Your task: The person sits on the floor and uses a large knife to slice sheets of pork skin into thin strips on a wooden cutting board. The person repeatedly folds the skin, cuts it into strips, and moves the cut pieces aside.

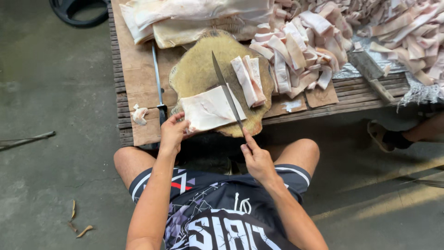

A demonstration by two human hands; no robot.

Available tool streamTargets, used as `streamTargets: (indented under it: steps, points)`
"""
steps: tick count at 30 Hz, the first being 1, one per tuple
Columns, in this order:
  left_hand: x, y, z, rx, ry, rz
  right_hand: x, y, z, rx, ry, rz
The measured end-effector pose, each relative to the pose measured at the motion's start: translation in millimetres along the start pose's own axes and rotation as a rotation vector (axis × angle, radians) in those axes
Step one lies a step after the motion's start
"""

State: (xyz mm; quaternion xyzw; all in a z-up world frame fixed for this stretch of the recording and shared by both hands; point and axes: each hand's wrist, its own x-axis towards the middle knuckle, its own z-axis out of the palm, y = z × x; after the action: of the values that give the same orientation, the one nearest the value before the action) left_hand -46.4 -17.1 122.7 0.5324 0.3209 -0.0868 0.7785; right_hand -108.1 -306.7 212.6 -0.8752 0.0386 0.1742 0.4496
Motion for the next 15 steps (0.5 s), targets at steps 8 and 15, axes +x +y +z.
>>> streamTargets:
  steps: [8,15]
  points:
    - [-5.9,-1.1,-7.7,-0.007,-0.043,-0.041,-41.5,5.9,-50.1,0.429,0.219,-0.800]
    - [-1.6,3.8,-3.0,-0.011,-0.035,-0.065,16.1,32.7,21.5,-0.194,0.209,-0.486]
